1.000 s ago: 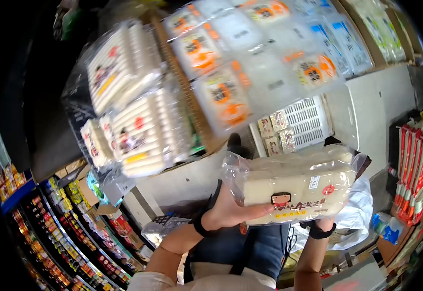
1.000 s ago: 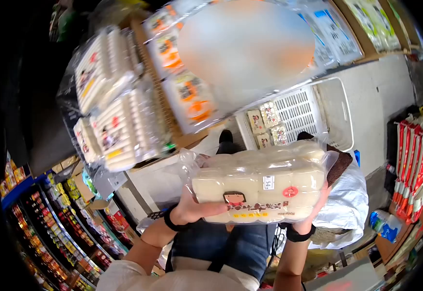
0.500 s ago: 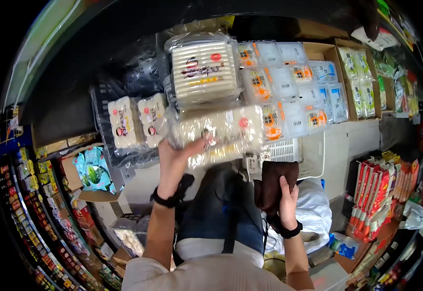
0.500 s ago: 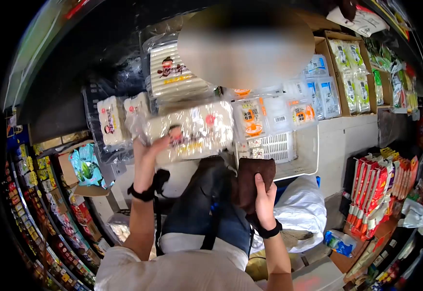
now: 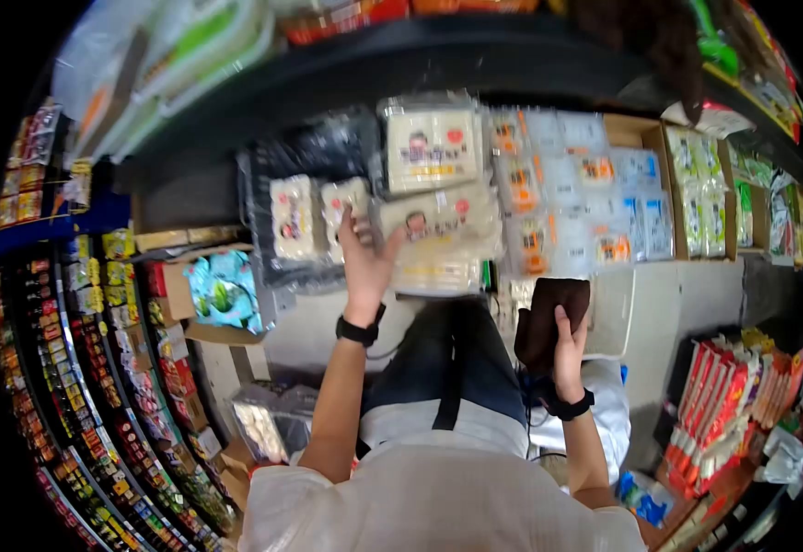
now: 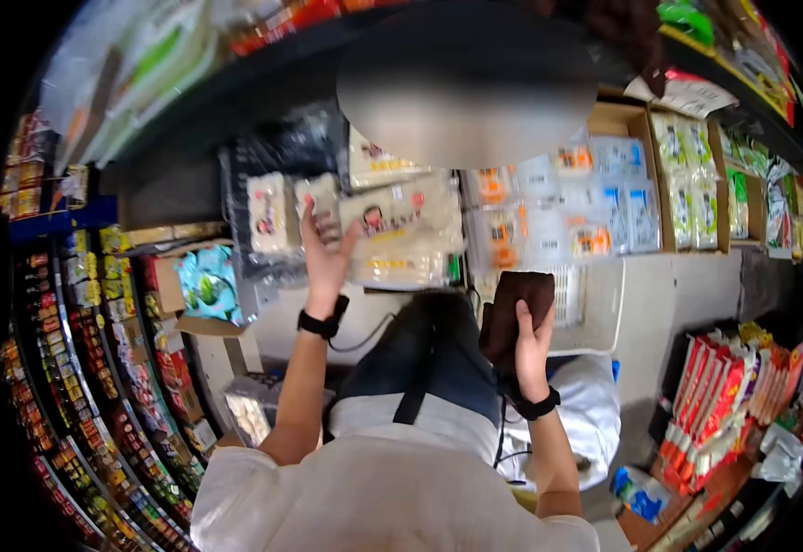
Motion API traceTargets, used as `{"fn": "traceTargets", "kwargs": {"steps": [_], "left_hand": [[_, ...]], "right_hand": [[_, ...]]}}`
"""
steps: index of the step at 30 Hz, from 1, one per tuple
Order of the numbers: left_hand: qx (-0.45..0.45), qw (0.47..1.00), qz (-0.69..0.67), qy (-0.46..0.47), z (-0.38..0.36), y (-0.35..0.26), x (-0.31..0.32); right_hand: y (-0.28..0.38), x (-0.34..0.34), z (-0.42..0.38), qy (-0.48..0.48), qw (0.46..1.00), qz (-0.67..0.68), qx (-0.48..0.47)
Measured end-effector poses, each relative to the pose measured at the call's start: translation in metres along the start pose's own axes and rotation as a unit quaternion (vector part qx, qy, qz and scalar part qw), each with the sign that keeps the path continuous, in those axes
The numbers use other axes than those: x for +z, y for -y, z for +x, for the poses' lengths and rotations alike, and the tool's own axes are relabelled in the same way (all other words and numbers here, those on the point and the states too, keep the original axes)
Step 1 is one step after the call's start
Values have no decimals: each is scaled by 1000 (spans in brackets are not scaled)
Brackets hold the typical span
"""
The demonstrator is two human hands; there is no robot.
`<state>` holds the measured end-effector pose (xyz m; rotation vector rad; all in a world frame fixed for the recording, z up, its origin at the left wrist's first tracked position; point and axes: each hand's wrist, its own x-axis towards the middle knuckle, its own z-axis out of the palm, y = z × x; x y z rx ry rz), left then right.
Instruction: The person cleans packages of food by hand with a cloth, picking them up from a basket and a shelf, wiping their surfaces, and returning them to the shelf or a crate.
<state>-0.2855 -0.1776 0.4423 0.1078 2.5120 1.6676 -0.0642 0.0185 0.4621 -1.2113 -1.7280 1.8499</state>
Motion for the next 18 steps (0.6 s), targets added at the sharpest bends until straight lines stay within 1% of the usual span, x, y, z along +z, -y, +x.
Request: {"fn": "traceTargets", "kwargs": {"steps": [1,2,3,4,5,6,7,8,9,10,11,13,15,16,17,18], "left_hand": [[48,995,83,-25,-1,-10,-1],[122,977,170,-39,-1,-19,-5],[192,947,252,-55,0,-27,-6],[202,945,250,-58,5,-30,-8],[261,910,320,11,8,-29,-12],[312,864,388,81,9,-27,-17],[309,864,390,82,6,-28,-19],[253,917,283,123,4,-28,-19],[192,953,169,160,2,-26,-21],[182,960,120,178,4,-23,-23],[175,961,121,177,4,-24,-27],[177,951,127,218,9,-23,-34],[180,947,149,222,18,-20,-34],[236,913,234,235,26,-16,-31],[288,869,316,248,30,-9,-29],[207,930,164,257,34,12,-25]], "right_hand": [[18,8,5,23,1000,4,-15],[40,14,7,41,999,6,-32],[46,17,12,48,998,6,-44],[52,22,18,38,997,3,-67],[59,27,23,30,996,-2,-86],[52,31,35,40,990,-3,-132],[56,39,42,34,988,7,-151],[62,45,51,69,984,8,-162],[69,52,58,105,979,8,-172],[83,63,61,92,965,-60,-238],[99,77,60,79,942,-127,-302],[117,110,56,126,931,-182,-290],[114,147,49,155,876,-287,-355],[106,167,46,167,846,-304,-405],[94,180,43,179,814,-321,-449],[81,188,42,183,815,-324,-444]]}}
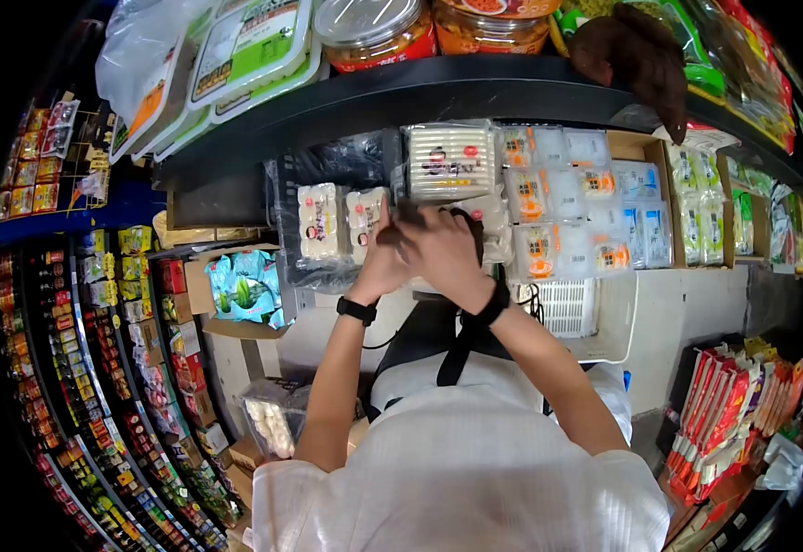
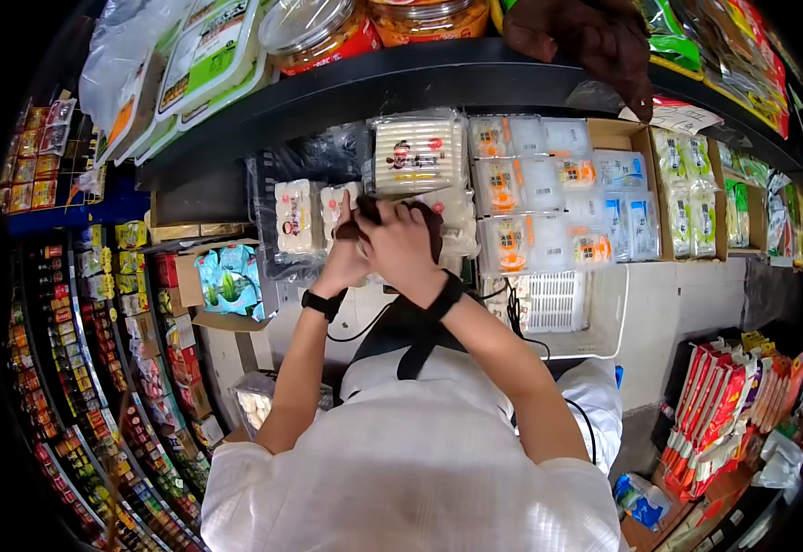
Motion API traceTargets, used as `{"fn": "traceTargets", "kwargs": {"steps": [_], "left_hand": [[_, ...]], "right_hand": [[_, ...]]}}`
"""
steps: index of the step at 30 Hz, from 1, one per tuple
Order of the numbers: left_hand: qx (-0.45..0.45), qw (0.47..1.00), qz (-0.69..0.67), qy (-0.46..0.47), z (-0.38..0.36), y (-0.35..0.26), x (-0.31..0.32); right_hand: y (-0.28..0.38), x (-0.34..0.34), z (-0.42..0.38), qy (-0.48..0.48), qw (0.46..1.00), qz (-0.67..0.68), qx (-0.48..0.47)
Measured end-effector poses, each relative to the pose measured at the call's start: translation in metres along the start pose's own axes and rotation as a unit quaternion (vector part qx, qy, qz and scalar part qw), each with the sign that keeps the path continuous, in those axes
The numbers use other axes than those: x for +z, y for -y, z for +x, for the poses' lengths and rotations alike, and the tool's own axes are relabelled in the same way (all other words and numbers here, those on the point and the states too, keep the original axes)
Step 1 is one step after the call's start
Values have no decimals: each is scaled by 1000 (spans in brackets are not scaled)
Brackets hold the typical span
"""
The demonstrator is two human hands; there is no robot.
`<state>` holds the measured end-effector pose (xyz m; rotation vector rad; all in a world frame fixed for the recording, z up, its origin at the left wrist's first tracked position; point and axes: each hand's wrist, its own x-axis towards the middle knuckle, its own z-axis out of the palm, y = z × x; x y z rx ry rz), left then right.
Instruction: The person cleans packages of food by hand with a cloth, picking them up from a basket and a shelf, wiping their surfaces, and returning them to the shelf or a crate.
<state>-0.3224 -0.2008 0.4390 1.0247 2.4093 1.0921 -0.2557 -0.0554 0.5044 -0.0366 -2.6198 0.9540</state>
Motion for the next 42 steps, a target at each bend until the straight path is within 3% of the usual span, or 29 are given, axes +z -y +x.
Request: {"fn": "traceTargets", "kwargs": {"steps": [1,3,4,7,11,13,15,16,20,22,29,34,35,37,39,42], "left_hand": [[-5,1000,-5,4,-1,-5,-2],[-92,984,-150,-17,0,-21,-7],[-64,996,-49,-30,-1,-28,-11],[-52,995,-64,-52,0,-28,-6],[-72,993,-90,-35,2,-25,-8],[-72,994,-74,-31,5,-28,-9],[-63,992,-99,-32,6,-26,-8],[-62,993,-94,-26,4,-25,-9],[-110,980,-163,-31,0,-22,-8],[-79,988,-130,-35,-1,-22,-8],[-54,989,-131,-49,-1,-22,-7],[-67,992,-100,-34,-1,-26,-10],[-66,993,-96,-35,1,-25,-10],[-59,994,-88,-39,-1,-25,-8],[-48,994,-87,-37,-1,-21,-5],[13,993,-100,-63,0,-8,-1]], "right_hand": [[-1,12,-3,7,997,-67,-32],[-11,16,-6,25,984,-162,-68],[-17,13,-3,37,983,-177,-33],[-45,-8,6,51,969,-238,41],[-69,-43,6,31,975,-171,140],[-64,-36,9,43,966,-214,140],[-52,-13,8,54,950,-301,69],[-40,2,7,12,956,-293,21],[-3,18,-7,55,976,-208,-14],[-6,6,-12,54,994,-91,-23],[-58,-65,-19,32,973,-186,134],[-46,-52,-31,19,969,-223,104],[-41,-44,-29,8,966,-247,73],[-25,-30,-24,73,962,-264,-7],[-4,-4,-22,102,978,-176,-55],[19,22,-17,97,975,-155,-125]]}}
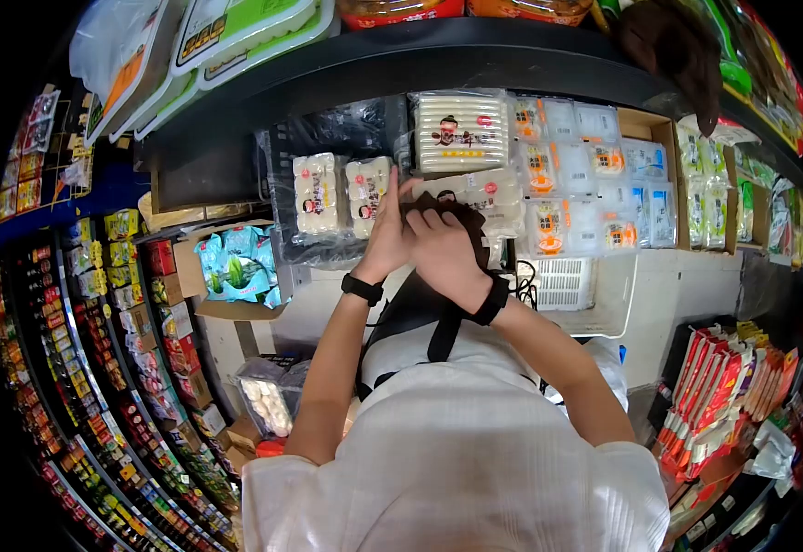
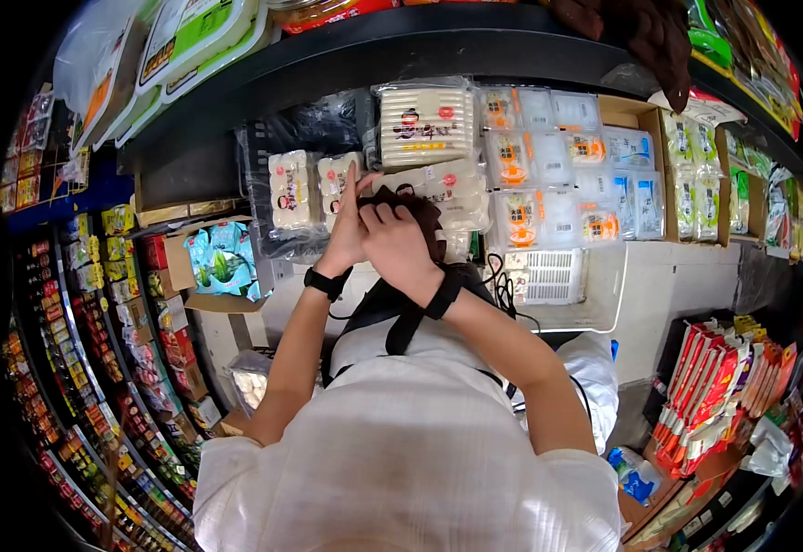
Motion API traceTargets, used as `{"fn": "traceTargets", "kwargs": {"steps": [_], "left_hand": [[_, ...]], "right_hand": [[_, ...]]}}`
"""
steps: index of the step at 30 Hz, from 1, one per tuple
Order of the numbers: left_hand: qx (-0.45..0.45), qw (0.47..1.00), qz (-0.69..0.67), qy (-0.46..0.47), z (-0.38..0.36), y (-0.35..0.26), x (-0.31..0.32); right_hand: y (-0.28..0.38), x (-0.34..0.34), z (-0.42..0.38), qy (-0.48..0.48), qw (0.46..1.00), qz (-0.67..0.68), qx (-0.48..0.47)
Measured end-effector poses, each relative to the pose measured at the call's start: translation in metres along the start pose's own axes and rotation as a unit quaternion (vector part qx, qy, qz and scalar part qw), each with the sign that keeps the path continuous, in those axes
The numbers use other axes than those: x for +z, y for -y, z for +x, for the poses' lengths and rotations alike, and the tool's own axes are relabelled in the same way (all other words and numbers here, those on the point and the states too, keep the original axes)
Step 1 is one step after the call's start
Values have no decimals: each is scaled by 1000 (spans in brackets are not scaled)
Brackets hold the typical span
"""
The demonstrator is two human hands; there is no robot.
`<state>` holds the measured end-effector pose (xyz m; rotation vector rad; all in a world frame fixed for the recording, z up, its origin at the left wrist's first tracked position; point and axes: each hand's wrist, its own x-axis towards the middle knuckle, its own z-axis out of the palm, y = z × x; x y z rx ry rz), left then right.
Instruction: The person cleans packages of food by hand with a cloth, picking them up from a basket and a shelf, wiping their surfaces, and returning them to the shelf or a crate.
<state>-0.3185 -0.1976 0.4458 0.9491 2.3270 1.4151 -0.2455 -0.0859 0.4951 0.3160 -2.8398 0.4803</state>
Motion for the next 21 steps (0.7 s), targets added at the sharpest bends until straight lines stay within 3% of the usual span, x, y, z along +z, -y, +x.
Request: {"fn": "traceTargets", "kwargs": {"steps": [3,5,7,9,13,21], "left_hand": [[-22,1000,-4,-9,-3,-10,-3],[-46,998,-38,-4,-1,-8,0],[-26,999,28,-6,0,-13,1],[-57,998,-13,-17,-2,-11,1],[-52,998,28,5,-3,-13,-5],[-46,995,87,6,-1,-21,-6]], "right_hand": [[-5,-4,-4,-14,998,50,22],[-13,-10,-4,17,999,13,36],[-25,-17,-6,28,998,18,55],[-37,-28,-11,85,993,-12,79],[-54,-43,-13,147,984,-43,89],[-80,-66,-29,131,978,-44,156]]}}
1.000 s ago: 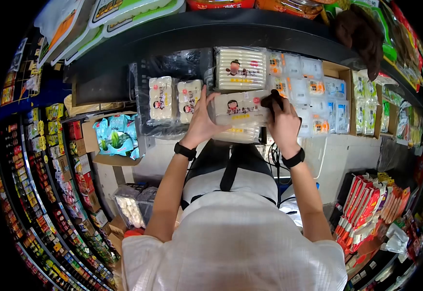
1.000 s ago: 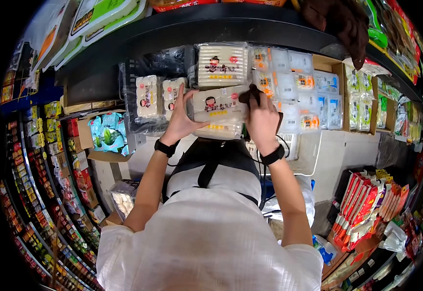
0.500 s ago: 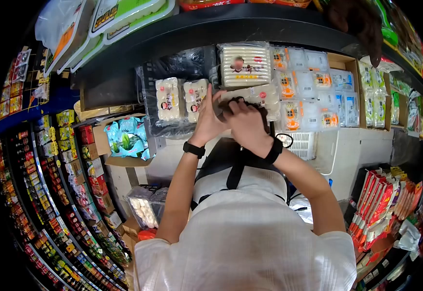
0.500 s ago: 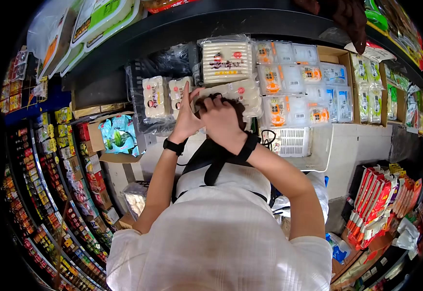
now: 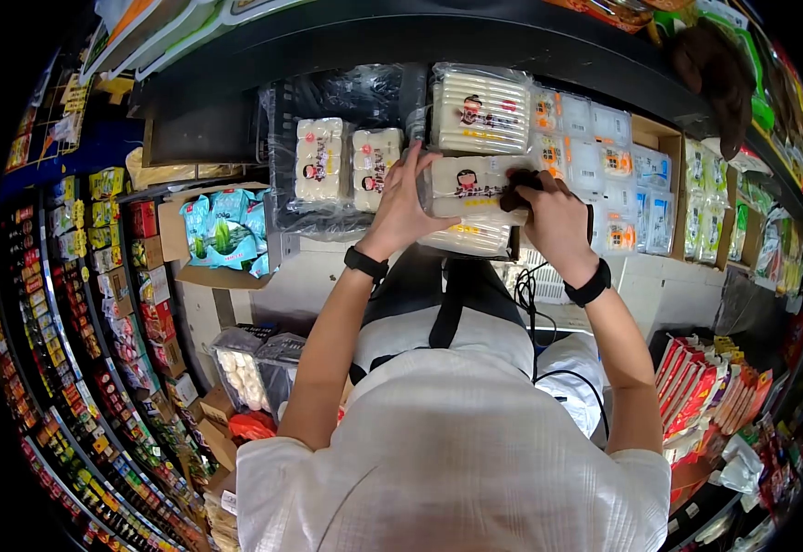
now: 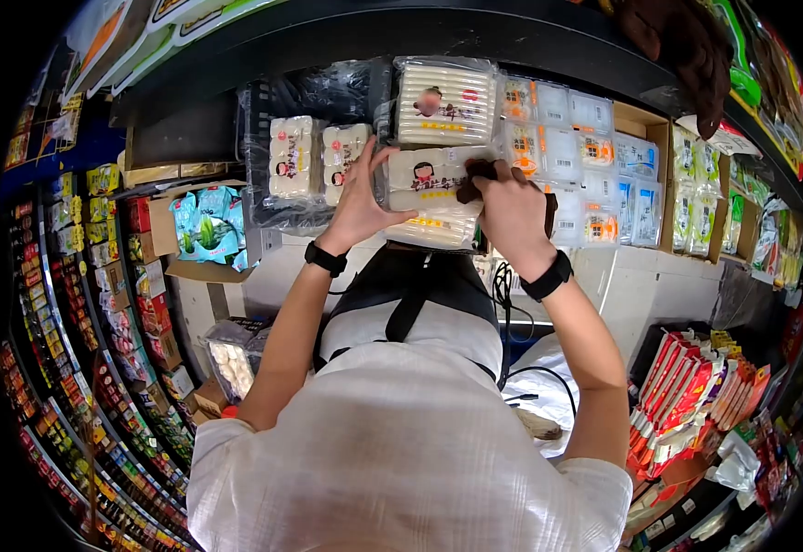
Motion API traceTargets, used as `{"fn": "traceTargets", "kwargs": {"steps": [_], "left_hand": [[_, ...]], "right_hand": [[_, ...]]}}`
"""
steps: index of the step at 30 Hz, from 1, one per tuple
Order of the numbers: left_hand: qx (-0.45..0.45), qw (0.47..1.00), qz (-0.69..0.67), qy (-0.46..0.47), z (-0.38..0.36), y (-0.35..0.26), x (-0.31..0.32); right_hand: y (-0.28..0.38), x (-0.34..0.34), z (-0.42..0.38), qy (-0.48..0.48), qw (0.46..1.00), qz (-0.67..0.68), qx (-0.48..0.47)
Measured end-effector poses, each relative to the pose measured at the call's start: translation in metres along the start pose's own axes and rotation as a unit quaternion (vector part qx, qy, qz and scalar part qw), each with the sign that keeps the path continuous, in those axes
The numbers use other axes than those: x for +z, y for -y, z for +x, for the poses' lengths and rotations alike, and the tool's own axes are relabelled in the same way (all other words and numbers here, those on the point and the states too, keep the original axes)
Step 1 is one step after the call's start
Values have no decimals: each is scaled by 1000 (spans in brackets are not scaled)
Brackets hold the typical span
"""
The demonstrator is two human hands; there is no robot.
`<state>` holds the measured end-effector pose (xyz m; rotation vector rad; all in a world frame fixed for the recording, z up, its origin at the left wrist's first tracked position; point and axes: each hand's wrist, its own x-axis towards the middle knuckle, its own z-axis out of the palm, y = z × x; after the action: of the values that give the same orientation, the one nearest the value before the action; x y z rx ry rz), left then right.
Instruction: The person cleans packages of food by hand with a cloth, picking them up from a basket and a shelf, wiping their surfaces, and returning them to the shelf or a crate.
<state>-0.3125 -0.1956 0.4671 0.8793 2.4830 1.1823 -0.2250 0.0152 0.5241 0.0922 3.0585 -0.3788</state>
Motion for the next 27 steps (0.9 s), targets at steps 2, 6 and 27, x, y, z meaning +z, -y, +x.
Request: {"fn": "traceTargets", "kwargs": {"steps": [2,6,27], "left_hand": [[-7,1000,-6,7,0,-1,0],[3,1000,2,-1,2,-2,3],[63,958,264,97,8,-30,-8]], "right_hand": [[8,3,-3,-32,999,-21,5],[40,15,3,-55,998,26,26],[-61,30,-87,-130,960,145,202]]}}
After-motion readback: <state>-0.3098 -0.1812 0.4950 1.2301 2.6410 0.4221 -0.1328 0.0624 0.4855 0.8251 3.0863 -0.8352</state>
